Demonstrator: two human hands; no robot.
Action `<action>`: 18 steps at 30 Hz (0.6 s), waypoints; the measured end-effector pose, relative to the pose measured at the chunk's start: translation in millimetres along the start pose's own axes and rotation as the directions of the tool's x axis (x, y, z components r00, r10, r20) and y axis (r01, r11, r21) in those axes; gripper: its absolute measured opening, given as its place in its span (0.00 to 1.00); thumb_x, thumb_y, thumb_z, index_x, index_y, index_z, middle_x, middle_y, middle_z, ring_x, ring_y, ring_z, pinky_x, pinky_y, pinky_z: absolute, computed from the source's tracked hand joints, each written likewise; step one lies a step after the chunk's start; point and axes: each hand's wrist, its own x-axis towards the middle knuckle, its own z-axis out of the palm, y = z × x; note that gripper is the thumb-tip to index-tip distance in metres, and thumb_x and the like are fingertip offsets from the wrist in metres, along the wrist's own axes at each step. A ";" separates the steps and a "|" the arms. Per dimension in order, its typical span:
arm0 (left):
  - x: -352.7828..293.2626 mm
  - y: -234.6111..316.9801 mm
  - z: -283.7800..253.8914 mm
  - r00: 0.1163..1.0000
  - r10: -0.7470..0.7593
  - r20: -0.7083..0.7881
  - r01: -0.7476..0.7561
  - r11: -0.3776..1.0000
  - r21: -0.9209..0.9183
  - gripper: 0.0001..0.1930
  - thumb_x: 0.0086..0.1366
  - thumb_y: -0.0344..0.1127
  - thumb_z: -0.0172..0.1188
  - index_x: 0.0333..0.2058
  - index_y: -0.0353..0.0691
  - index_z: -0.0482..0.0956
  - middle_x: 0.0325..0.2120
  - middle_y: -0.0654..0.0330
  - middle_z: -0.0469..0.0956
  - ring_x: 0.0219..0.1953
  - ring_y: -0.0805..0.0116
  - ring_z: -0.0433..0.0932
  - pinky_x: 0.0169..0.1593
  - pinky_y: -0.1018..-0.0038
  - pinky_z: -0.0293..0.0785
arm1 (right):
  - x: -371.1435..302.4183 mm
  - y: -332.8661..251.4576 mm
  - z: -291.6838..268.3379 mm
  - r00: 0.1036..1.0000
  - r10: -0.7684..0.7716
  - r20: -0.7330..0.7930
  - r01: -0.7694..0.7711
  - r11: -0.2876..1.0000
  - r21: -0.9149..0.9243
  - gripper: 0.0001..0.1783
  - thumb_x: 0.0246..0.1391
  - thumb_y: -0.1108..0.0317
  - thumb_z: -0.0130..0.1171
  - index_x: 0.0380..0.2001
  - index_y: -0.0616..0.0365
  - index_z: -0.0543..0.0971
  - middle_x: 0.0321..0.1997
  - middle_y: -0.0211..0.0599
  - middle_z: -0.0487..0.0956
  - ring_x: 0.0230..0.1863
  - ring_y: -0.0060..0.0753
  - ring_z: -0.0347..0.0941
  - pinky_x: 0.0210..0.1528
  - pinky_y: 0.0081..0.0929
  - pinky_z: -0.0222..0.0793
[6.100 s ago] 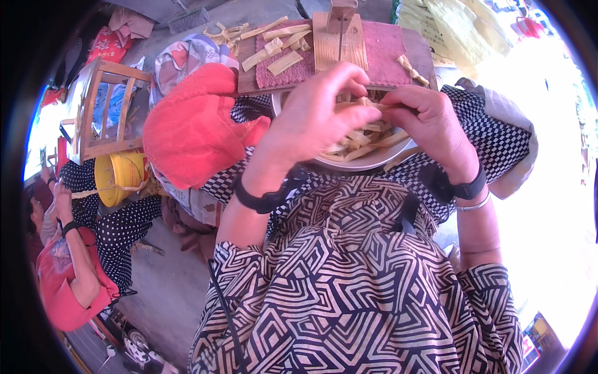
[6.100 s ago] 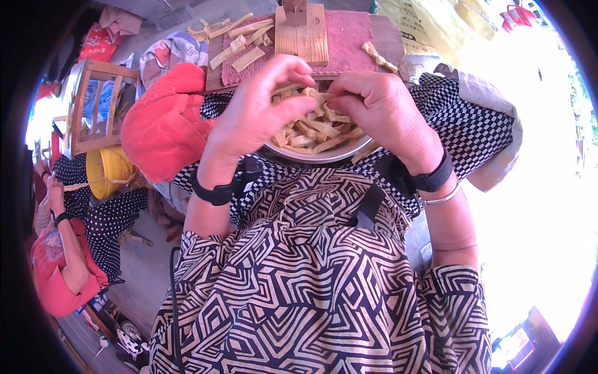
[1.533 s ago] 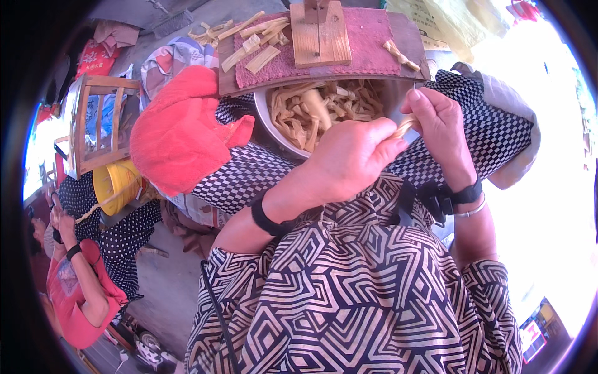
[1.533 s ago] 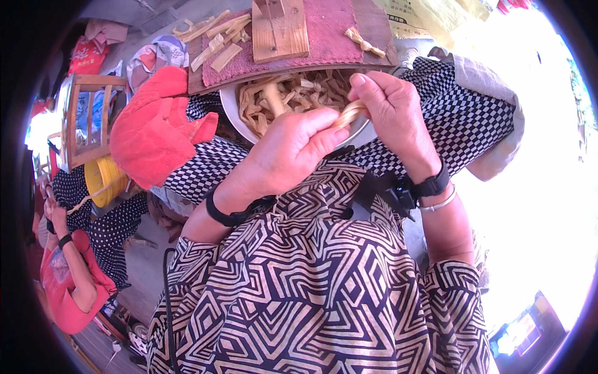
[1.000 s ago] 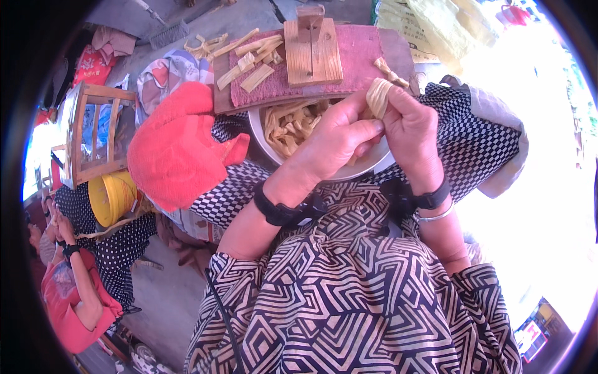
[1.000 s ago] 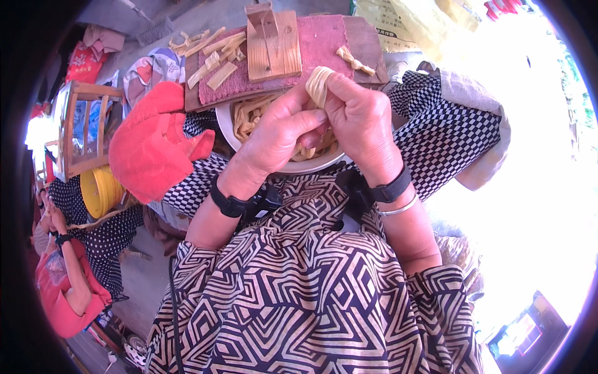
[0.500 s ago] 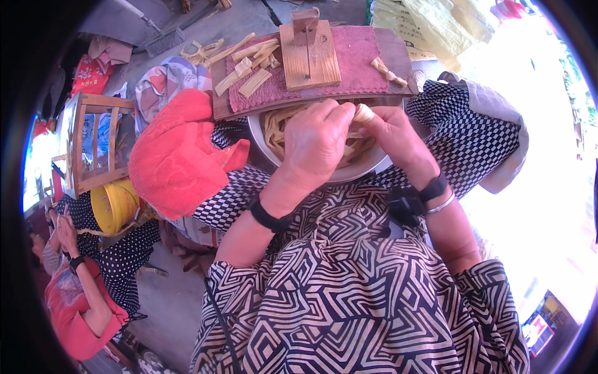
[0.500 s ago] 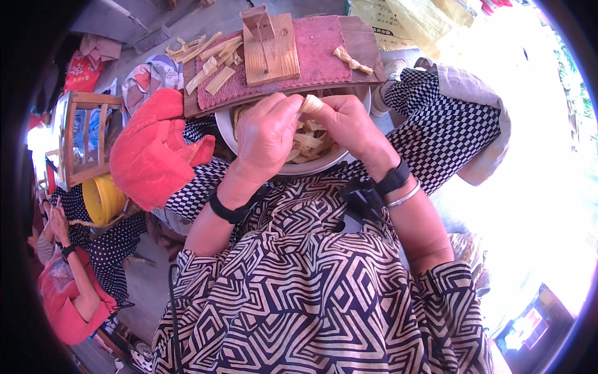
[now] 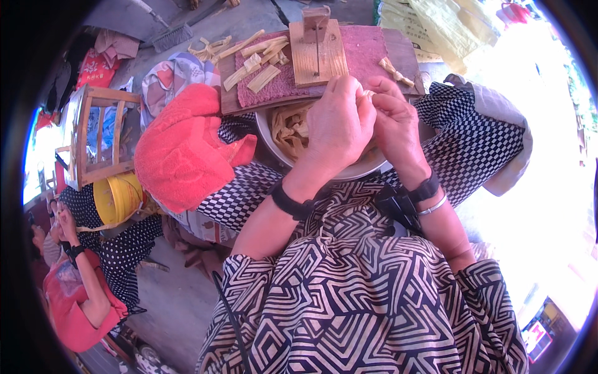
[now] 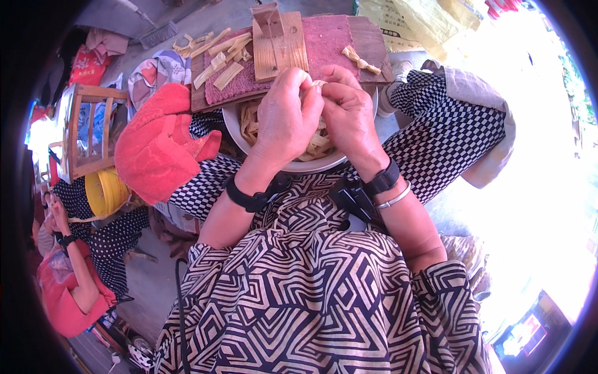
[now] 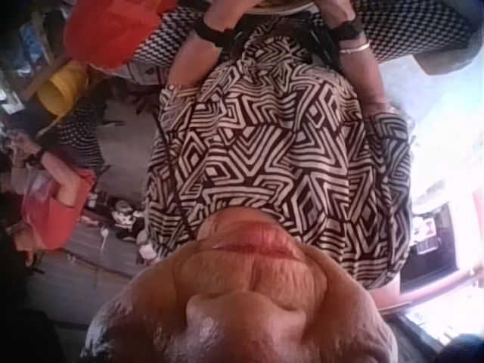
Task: The person is shaping and rolling thin strips of bamboo or wood by hand using a small wooden jig on a floor-level workspace.
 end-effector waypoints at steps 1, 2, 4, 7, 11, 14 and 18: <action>-1.6 -2.8 0.1 1.000 -0.001 -0.004 0.001 1.000 0.000 0.09 0.58 0.34 0.59 0.29 0.36 0.69 0.22 0.60 0.71 0.24 0.64 0.72 0.28 0.69 0.68 | -1.0 -2.8 0.3 1.000 -0.002 0.003 0.002 1.000 -0.001 0.03 0.46 0.79 0.59 0.26 0.67 0.79 0.51 0.35 0.69 0.47 0.25 0.68 0.46 0.20 0.66; -2.5 -7.2 0.1 0.985 -0.164 0.052 0.172 0.955 -0.241 0.10 0.59 0.36 0.58 0.30 0.36 0.69 0.21 0.60 0.70 0.23 0.65 0.73 0.28 0.68 0.69 | -1.9 -7.8 2.0 0.999 -0.018 -0.034 0.018 1.000 0.024 0.03 0.45 0.79 0.59 0.27 0.67 0.80 0.51 0.35 0.69 0.47 0.25 0.67 0.46 0.20 0.66; -4.2 -16.8 -1.6 0.900 -0.369 0.234 0.432 0.672 -0.602 0.09 0.63 0.36 0.55 0.30 0.36 0.71 0.17 0.65 0.68 0.19 0.76 0.69 0.21 0.75 0.66 | -0.6 -9.5 7.8 0.993 -0.083 -0.084 0.085 0.996 0.018 0.05 0.45 0.80 0.59 0.29 0.67 0.80 0.49 0.34 0.69 0.47 0.25 0.66 0.46 0.18 0.65; -9.0 -3.8 -16.4 0.637 -0.487 0.598 0.725 0.116 -0.679 0.06 0.66 0.39 0.52 0.31 0.46 0.70 0.20 0.68 0.68 0.14 0.84 0.59 0.15 0.85 0.50 | 0.1 -7.5 9.0 0.991 -0.073 -0.110 0.078 0.996 0.041 0.06 0.45 0.80 0.59 0.30 0.68 0.80 0.49 0.34 0.69 0.47 0.23 0.66 0.46 0.17 0.65; -23.7 -24.4 -39.9 0.522 -0.291 0.802 0.817 -0.099 -0.568 0.07 0.67 0.42 0.49 0.34 0.47 0.70 0.19 0.68 0.67 0.12 0.84 0.55 0.14 0.86 0.47 | -9.2 -14.1 12.4 0.996 -0.070 -0.060 0.082 0.972 0.221 0.04 0.45 0.81 0.58 0.27 0.69 0.79 0.49 0.35 0.69 0.46 0.20 0.66 0.44 0.17 0.65; -25.5 -21.1 -46.8 0.520 -0.244 0.819 0.821 -0.124 -0.558 0.07 0.67 0.41 0.49 0.34 0.46 0.70 0.18 0.68 0.66 0.12 0.84 0.53 0.14 0.86 0.46 | -13.4 -25.0 4.6 0.994 -0.087 -0.072 0.098 0.979 0.176 0.02 0.45 0.81 0.58 0.25 0.68 0.78 0.48 0.34 0.69 0.40 0.18 0.68 0.42 0.16 0.65; -27.0 -15.3 -49.1 0.485 -0.154 0.861 0.827 -0.240 -0.508 0.07 0.67 0.39 0.50 0.36 0.44 0.70 0.17 0.69 0.64 0.12 0.84 0.51 0.15 0.85 0.45 | -8.6 -36.7 -7.7 0.988 0.115 -0.101 -0.064 0.912 0.405 0.01 0.48 0.81 0.56 0.25 0.67 0.77 0.45 0.33 0.71 0.33 0.17 0.67 0.36 0.13 0.62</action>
